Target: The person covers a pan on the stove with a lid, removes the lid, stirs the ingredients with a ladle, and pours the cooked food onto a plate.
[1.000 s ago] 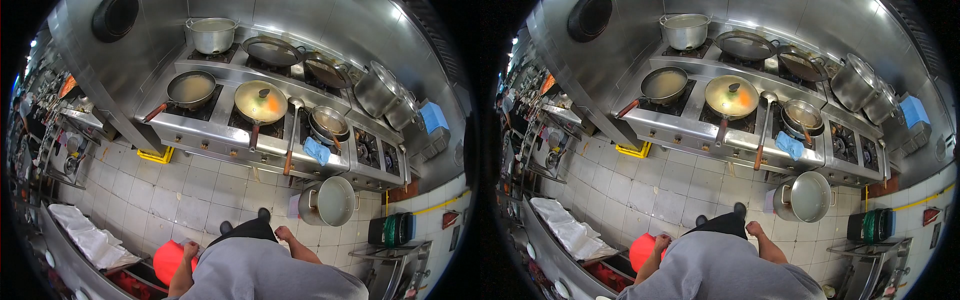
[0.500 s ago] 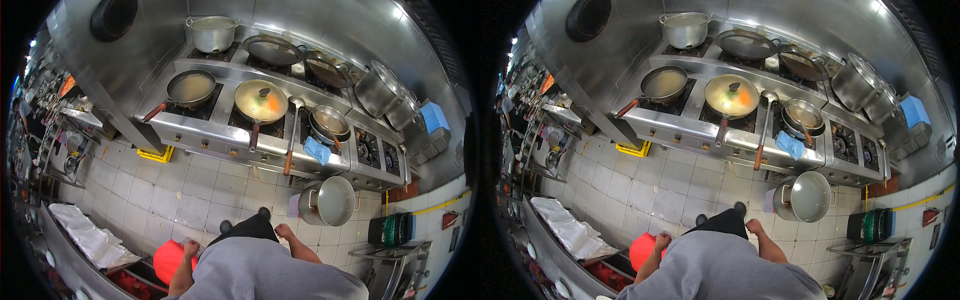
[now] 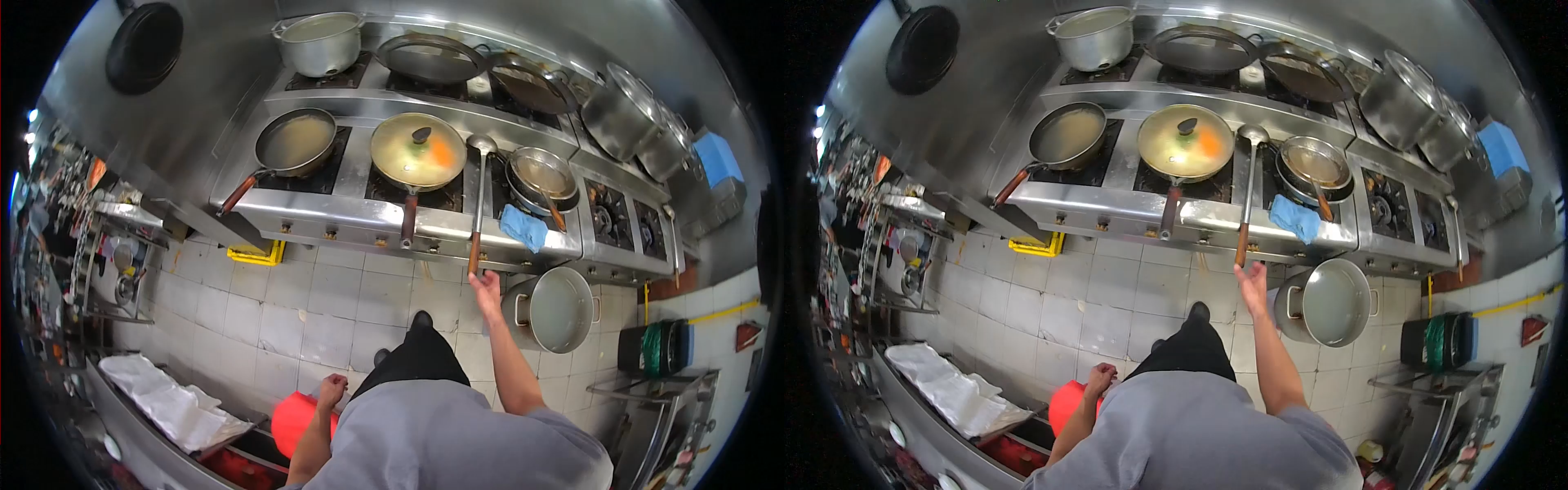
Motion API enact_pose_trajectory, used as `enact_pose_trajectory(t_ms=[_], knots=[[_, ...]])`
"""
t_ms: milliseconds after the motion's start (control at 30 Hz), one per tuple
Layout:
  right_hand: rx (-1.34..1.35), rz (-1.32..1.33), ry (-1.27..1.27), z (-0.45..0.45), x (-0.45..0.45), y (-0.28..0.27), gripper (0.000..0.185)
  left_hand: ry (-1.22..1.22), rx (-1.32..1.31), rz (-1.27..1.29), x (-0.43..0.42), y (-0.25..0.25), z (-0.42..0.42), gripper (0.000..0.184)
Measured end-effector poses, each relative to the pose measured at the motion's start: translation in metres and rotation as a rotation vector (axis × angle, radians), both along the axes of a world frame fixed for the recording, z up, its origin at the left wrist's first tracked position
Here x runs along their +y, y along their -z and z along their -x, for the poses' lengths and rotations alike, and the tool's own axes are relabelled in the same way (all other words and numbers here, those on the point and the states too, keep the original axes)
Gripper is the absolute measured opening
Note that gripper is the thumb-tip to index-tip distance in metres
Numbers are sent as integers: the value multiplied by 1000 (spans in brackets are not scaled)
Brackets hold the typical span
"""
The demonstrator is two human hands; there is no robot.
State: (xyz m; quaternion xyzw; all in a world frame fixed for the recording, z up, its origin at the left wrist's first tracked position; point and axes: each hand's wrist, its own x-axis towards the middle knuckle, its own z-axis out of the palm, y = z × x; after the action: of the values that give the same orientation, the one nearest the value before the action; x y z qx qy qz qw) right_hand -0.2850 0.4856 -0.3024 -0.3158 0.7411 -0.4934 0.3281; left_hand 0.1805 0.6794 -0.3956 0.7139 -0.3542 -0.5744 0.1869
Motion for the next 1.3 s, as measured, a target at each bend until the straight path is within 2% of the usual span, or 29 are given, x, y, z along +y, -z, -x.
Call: enact_pose_trajectory(t_ms=[33, 100, 233, 300, 333, 400, 433, 500, 600, 633, 733, 900, 967, 1033, 1100, 1233, 1300], knots=[[-12, -3, 17, -2, -14, -11, 64, 18, 19, 61, -15, -16, 7, 18], [29, -79, -108, -3, -36, -27, 65, 48, 29, 116, -47, -45, 18, 17], [23, -99, -181, 17, -80, 11, 61, 69, 2, 251, -117, -84, 36, 16], [405, -42, -126, 17, -94, 14, 39, 92, 1, 317, -149, -107, 46, 15], [397, -43, -126, 13, -97, 1, 39, 85, 11, 355, -166, -122, 52, 14], [-181, -139, -107, 2, -97, -69, 28, 76, 14, 395, -195, -147, 64, 13], [-186, -138, -110, 0, -93, -82, 28, 63, 39, 430, -208, -158, 71, 13], [-815, 9, -117, -2, -72, -92, 35, 51, 63, 468, -232, -178, 84, 13], [-908, -41, -207, 14, -50, -86, 38, 111, 76, 508, -271, -195, 100, 13], [-907, -39, -208, 19, -48, -88, 38, 110, 77, 510, -287, -199, 105, 13], [-637, -37, -239, 31, -44, -85, 40, 257, 14, 676, -338, -219, 122, 16], [-470, -125, -266, 28, -20, -61, 38, 410, -153, 896, -430, -287, 182, 22], [-520, -210, -230, 25, -14, -55, 37, 488, -249, 881, -472, -291, 203, 27], [-494, -236, -257, 20, -6, -45, 36, 527, -389, 992, -503, -297, 227, 33], [-440, -214, -211, 13, -4, -44, 35, 564, -548, 1223, -538, -280, 245, 33], [-465, -246, -182, 3, -3, -43, 34, 610, -638, 1058, -568, -293, 276, 32], [-459, -243, -164, -5, -4, -46, 34, 779, -631, 828, -575, -307, 284, 32]])
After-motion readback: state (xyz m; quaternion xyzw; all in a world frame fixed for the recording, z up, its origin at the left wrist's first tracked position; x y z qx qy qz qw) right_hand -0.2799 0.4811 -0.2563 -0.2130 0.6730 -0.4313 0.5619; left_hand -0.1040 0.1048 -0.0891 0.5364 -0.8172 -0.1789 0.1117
